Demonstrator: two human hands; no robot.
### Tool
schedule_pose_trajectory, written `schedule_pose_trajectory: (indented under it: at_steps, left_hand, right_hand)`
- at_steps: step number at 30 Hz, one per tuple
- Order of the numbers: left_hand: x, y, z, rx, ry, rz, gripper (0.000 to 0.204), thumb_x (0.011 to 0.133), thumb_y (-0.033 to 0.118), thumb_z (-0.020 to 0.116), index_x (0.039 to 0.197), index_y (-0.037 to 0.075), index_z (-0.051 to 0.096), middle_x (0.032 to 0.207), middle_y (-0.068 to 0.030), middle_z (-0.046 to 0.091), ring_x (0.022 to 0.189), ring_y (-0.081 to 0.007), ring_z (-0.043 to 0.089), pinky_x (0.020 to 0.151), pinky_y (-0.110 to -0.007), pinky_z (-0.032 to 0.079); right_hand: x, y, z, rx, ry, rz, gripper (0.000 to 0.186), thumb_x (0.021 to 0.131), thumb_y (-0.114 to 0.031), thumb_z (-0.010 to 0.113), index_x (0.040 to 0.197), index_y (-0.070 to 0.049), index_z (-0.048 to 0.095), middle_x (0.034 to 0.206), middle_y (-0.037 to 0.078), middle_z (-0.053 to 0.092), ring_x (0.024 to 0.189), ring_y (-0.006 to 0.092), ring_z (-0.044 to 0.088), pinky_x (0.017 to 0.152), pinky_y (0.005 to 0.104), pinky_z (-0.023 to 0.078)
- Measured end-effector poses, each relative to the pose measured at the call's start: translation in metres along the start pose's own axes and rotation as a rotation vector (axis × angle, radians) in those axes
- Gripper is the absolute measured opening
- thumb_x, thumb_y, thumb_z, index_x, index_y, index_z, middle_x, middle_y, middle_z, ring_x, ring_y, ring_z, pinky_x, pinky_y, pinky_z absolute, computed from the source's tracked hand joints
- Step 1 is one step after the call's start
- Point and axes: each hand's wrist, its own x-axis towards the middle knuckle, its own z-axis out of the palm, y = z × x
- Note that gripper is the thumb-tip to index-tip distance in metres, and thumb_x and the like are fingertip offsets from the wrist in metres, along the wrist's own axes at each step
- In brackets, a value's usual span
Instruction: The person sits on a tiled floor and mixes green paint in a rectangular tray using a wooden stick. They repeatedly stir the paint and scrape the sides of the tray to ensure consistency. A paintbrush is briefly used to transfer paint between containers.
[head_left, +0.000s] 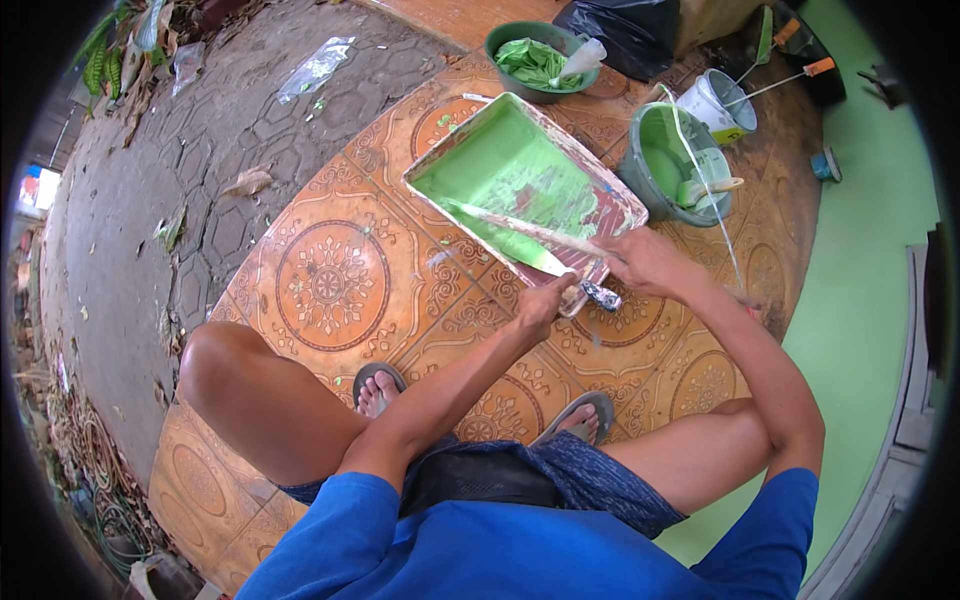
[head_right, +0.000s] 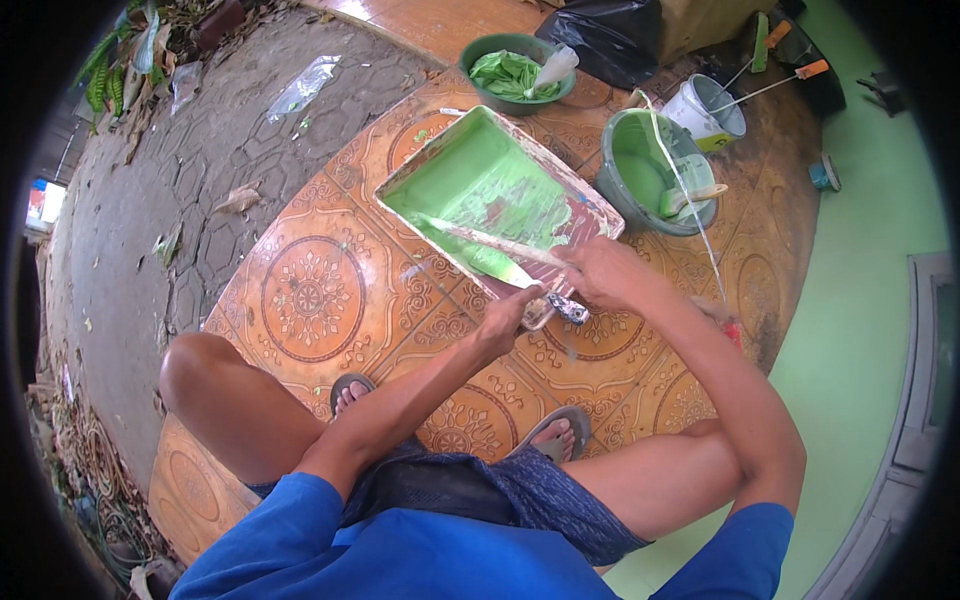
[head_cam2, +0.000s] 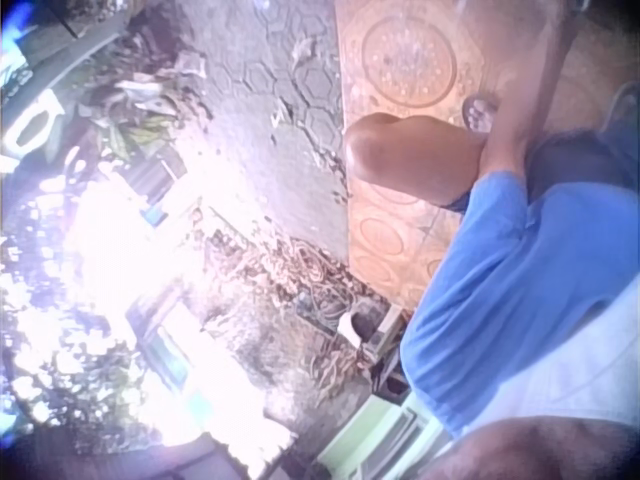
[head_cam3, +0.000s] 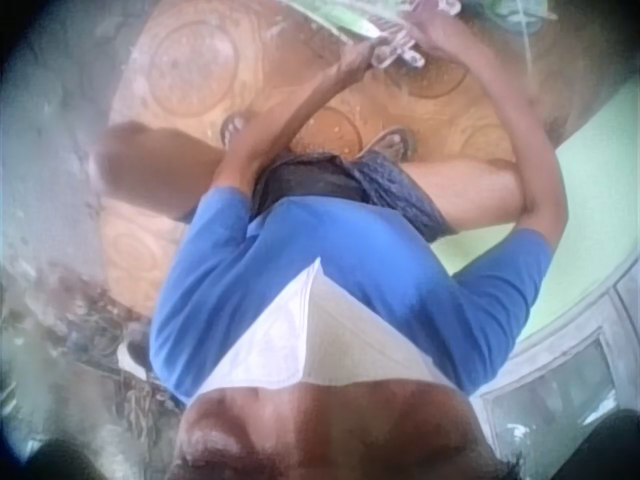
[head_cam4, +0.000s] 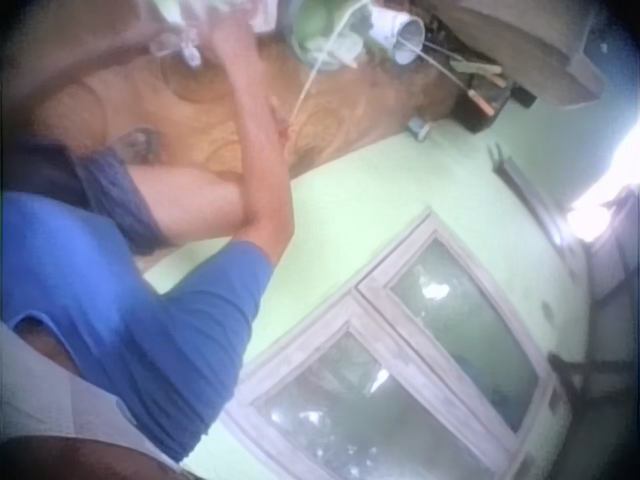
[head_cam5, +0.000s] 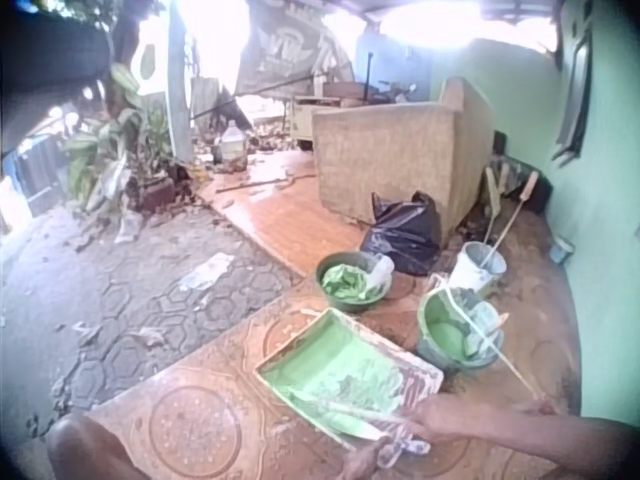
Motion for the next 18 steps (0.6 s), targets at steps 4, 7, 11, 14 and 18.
schedule_pose_trajectory:
  at_steps: [4,7,11,14,18]
  left_hand:
    - [-0.015,0.008,0.007,0.026,0.022,-0.004,0.068,0.070,0.039,0.081,0.103,-0.016,0.061,0.102,-0.0206,0.064,0.086,-0.0227,0.062,0.074,-0.033,0.050]
    - [-0.019,0.013,0.006,0.025,0.028,-0.009,0.066,0.070,0.039,0.081,0.101,-0.016,0.061,0.098,-0.0193,0.065,0.081,-0.0216,0.062,0.069,-0.033,0.050]
    - [-0.017,0.015,0.004,-0.009,0.041,-0.026,0.052,0.074,0.028,0.080,0.101,-0.012,0.061,0.094,-0.0148,0.066,0.076,-0.0188,0.064,0.065,-0.030,0.053]
    - [-0.025,0.021,0.010,0.006,0.056,-0.066,0.045,0.076,0.022,0.079,0.102,-0.009,0.061,0.093,-0.0124,0.066,0.074,-0.0176,0.066,0.064,-0.027,0.055]
    - [-0.024,0.021,0.008,0.007,0.065,-0.062,0.044,0.076,0.021,0.078,0.101,-0.009,0.060,0.093,-0.0121,0.066,0.072,-0.0177,0.066,0.062,-0.026,0.055]
  right_hand:
    - [-0.011,0.011,-0.017,-0.137,0.096,0.041,0.035,0.087,-0.016,0.054,0.119,-0.004,0.060,0.084,0.024,0.063,0.080,0.0395,0.062,0.073,0.0464,0.050]
    - [-0.013,0.007,-0.021,-0.131,0.068,0.076,0.034,0.088,-0.017,0.054,0.118,-0.004,0.060,0.082,0.023,0.062,0.078,0.0397,0.061,0.073,0.0462,0.050]
    - [-0.013,0.009,-0.012,-0.146,0.086,0.014,0.034,0.089,-0.017,0.053,0.119,-0.003,0.060,0.081,0.023,0.061,0.077,0.0408,0.060,0.074,0.0469,0.049]
    - [-0.012,0.020,-0.022,-0.228,0.078,0.176,0.033,0.089,-0.017,0.052,0.119,-0.004,0.060,0.083,0.023,0.062,0.078,0.0413,0.060,0.074,0.0474,0.049]
    - [-0.018,0.023,-0.024,-0.127,0.121,0.076,0.033,0.089,-0.016,0.052,0.119,-0.004,0.060,0.083,0.023,0.062,0.078,0.0401,0.060,0.074,0.0471,0.048]
